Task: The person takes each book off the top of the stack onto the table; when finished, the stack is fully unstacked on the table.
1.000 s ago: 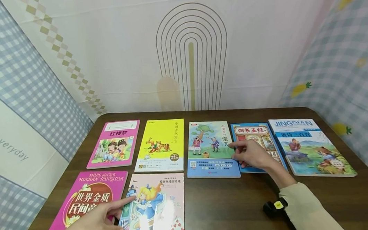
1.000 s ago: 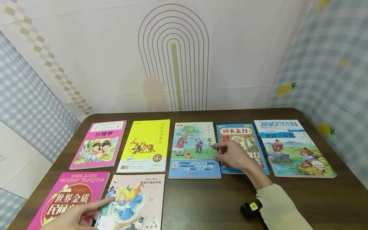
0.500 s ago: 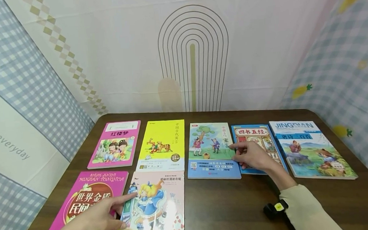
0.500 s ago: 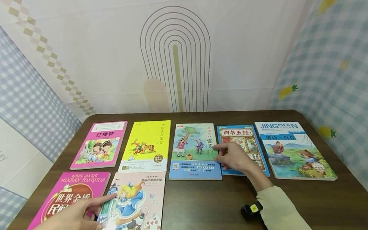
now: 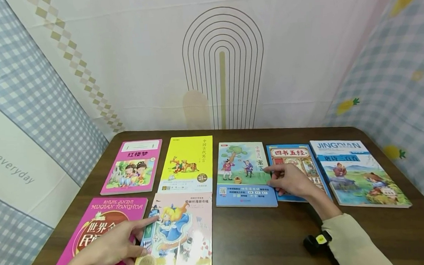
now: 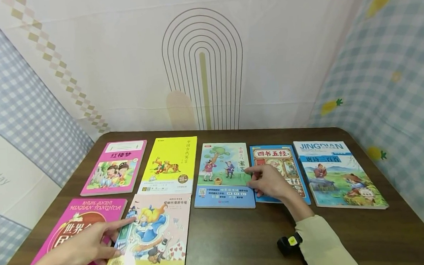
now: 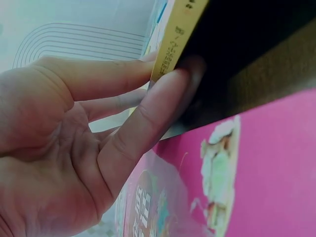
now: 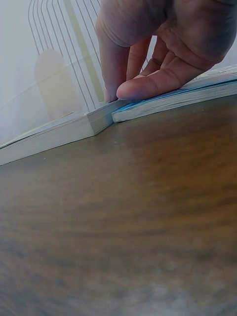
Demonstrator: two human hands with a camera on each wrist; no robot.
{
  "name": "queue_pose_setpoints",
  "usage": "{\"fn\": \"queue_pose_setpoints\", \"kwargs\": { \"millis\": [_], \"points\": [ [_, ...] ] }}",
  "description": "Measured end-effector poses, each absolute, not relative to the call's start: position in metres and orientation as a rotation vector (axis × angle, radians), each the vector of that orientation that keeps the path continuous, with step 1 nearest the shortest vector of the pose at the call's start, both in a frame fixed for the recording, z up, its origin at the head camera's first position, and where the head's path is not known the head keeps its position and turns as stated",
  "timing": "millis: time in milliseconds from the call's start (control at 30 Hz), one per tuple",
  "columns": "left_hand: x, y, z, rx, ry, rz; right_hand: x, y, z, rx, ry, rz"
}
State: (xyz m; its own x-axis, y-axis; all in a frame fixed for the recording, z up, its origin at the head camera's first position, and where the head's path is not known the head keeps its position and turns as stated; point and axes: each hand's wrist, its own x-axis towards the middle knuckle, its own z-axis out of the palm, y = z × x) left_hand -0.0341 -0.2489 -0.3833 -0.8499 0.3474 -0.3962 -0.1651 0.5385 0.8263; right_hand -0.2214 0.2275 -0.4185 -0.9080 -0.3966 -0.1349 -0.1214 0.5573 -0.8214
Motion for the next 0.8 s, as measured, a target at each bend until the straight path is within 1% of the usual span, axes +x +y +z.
{"fn": "queue_pose_setpoints", "kwargs": {
  "millis": [433,700,800],
  "points": [
    [-0.039,-0.238,-0.372,0.133,2.439,1.029,-0.22,0.228,-0.417,-0.428,2.507,-1.27],
    [-0.038,-0.221,-0.355,-0.042,2.709,0.733,-0.22,0.226,-0.416,-0.442,2.512,-1.262],
    [-0.041,-0.218,-0.345,0.011,2.832,0.63,-0.22,0.226,-0.416,-0.448,2.522,-1.254]
  ]
}}
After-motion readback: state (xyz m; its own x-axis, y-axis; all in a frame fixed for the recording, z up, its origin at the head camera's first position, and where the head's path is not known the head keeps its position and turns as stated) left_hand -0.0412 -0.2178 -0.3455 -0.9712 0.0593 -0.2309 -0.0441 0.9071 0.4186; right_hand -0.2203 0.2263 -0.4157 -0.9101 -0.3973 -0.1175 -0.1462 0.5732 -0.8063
